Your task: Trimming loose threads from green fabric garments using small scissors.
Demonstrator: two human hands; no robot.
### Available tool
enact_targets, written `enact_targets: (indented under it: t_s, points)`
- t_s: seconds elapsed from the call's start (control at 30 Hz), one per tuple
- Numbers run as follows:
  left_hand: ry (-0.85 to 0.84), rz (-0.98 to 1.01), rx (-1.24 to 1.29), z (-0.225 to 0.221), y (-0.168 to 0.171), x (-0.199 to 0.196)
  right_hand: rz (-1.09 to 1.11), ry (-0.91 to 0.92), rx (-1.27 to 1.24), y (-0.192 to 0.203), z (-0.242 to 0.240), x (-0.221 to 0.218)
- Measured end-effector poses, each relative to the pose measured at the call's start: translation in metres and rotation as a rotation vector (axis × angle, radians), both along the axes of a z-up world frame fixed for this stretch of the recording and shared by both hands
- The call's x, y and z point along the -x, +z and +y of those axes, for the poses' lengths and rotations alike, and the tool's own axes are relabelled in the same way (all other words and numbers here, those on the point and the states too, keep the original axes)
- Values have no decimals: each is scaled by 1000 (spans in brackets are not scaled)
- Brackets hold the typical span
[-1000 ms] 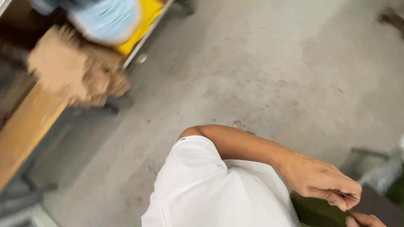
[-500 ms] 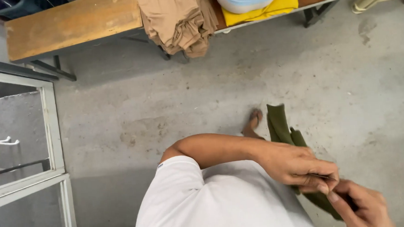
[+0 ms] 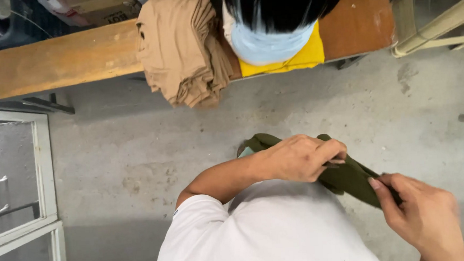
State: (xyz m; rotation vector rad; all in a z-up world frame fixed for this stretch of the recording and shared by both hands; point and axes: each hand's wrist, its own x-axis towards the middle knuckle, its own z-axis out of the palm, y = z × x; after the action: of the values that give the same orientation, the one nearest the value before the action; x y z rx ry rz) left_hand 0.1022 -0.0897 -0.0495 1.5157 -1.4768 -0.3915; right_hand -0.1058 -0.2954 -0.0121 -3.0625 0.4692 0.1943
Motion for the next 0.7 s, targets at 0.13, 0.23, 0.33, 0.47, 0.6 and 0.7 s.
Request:
enact_targets:
  t_s: [0.13, 0.23, 0.33, 0.47, 0.6, 0.7]
  points:
    - [-68, 78, -416, -68, 21, -44, 84, -127, 66, -11, -63, -23]
    - [-174, -178, -473, -132, -8, -63, -110, -150, -101, -16, -111, -49]
    - [-132, -250, -218, -192, -27, -91, -81, -219, -247, -20, -170, -94]
    - [79, 174, 69, -261, -3, -137, -123, -363, -1037, -49, -257, -143]
    - [281, 288, 172, -332, -4, -164, -100, -562, -1159, -41, -298, -195]
    - [439, 176, 281, -376, -14, -186, -244, -504, -1231, -45, -345, -226]
